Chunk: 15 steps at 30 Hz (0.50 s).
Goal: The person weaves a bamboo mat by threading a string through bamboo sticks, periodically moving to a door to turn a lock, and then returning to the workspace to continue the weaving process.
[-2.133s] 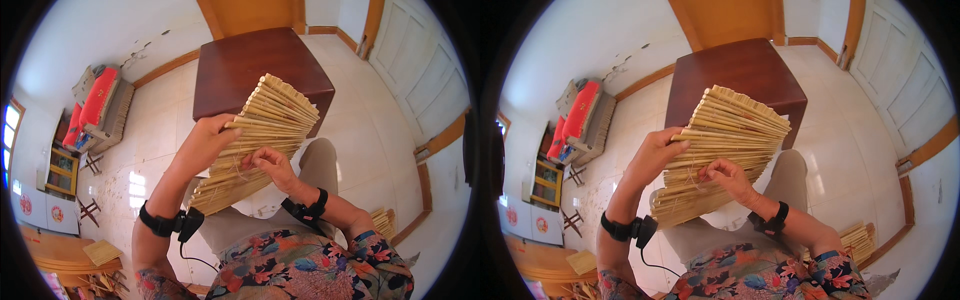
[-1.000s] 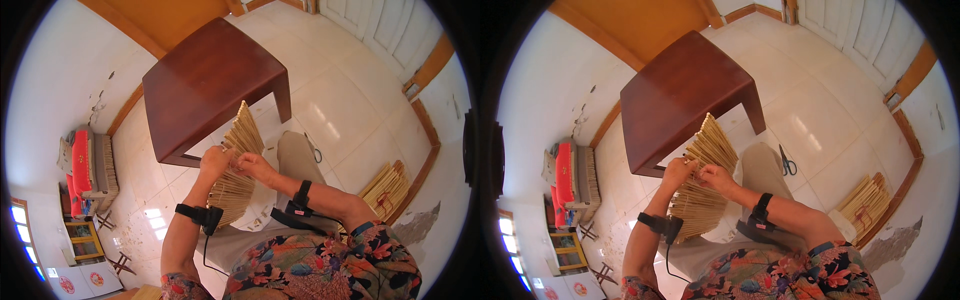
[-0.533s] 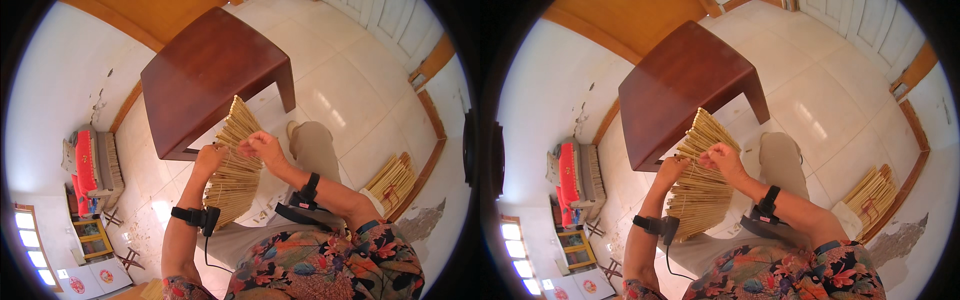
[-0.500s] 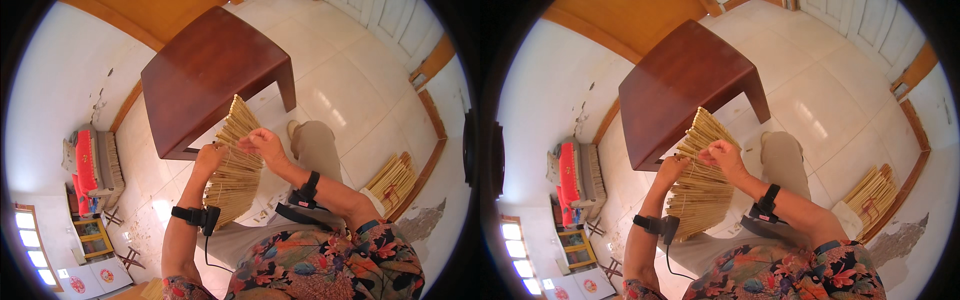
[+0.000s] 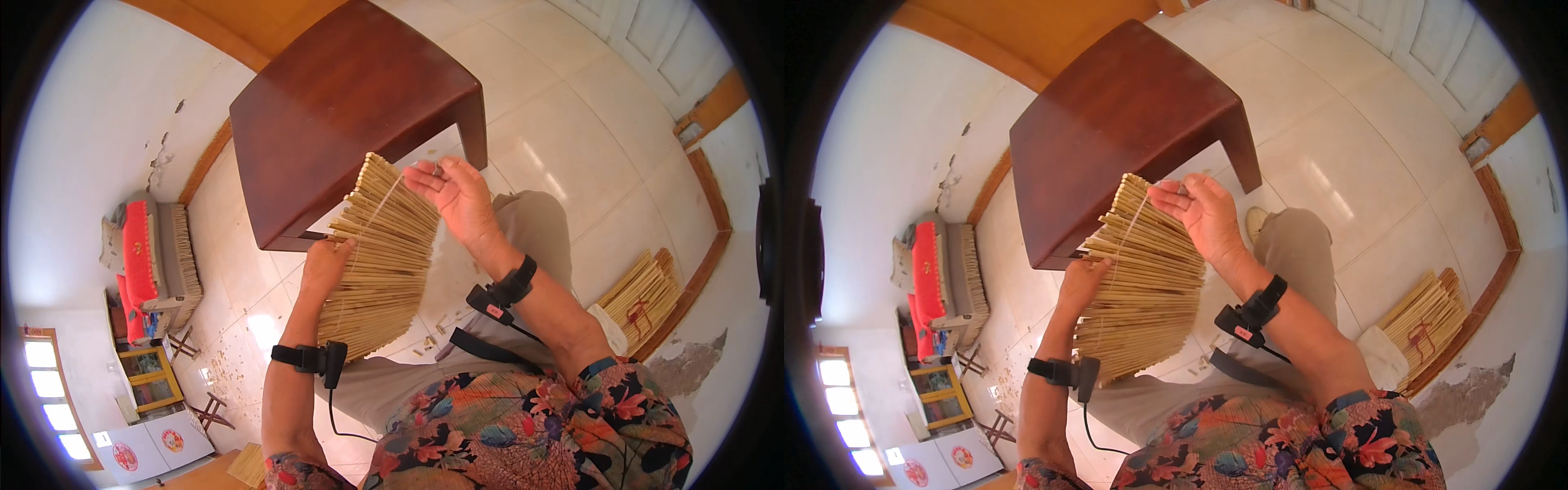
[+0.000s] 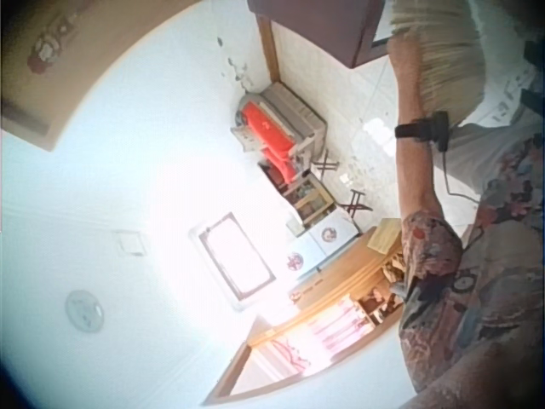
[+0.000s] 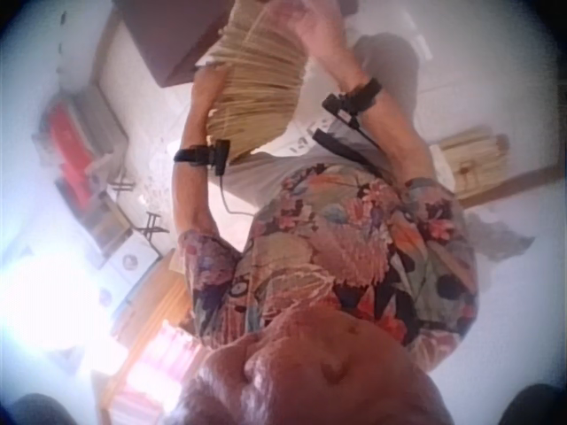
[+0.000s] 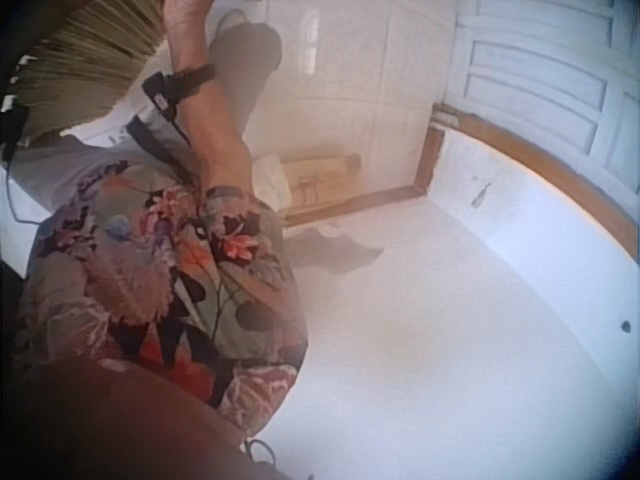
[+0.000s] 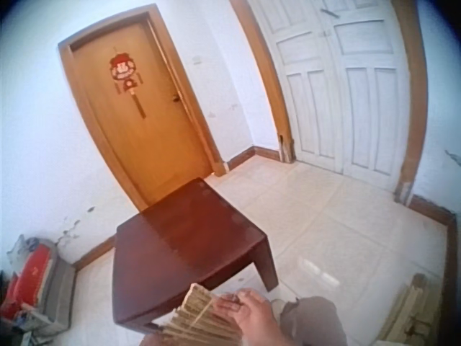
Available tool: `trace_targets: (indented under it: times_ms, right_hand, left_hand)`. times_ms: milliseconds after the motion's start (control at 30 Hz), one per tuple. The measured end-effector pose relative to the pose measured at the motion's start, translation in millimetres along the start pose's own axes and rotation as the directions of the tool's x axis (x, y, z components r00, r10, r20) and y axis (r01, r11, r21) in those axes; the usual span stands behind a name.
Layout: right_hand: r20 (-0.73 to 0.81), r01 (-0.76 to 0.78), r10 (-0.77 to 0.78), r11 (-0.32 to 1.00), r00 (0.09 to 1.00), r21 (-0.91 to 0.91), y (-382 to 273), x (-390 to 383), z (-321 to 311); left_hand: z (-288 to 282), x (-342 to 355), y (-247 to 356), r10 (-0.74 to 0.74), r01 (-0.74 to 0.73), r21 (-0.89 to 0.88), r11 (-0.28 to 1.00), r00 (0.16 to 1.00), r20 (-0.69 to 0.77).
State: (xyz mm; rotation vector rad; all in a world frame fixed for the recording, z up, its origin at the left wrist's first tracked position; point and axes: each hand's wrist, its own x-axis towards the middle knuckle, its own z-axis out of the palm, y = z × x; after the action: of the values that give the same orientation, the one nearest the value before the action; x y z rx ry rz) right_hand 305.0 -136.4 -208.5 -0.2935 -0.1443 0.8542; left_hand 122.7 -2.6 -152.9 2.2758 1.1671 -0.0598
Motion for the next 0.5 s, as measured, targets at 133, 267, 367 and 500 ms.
trace_targets:
  times_ms: [133, 267, 367, 500]
  right_hand:
    - [-0.036, 0.034, -0.044, 0.97, 0.998, -0.239, -13, 3, 0]
    - [0.051, -0.023, 0.038, 0.963, 0.998, -0.268, -19, -5, 19]
    - [0.118, -0.082, 0.107, 0.977, 0.987, -0.197, -29, -8, 34]
    - [0.178, -0.087, 0.146, 0.95, 0.973, -0.3, -31, -12, 60]
  left_hand:
    - [-4, 0, -9, -0.115, 0.112, 0.068, 0.991, 0.993, 0.036]
    - [-10, -12, -31, -0.065, 0.065, -0.076, 0.995, 0.998, 0.0]
    - [-27, -32, -18, -0.016, 0.014, -0.244, 0.97, 1.0, -0.005]
    - [-59, -58, -10, -0.024, 0.021, -0.426, 0.905, 1.0, -0.002]
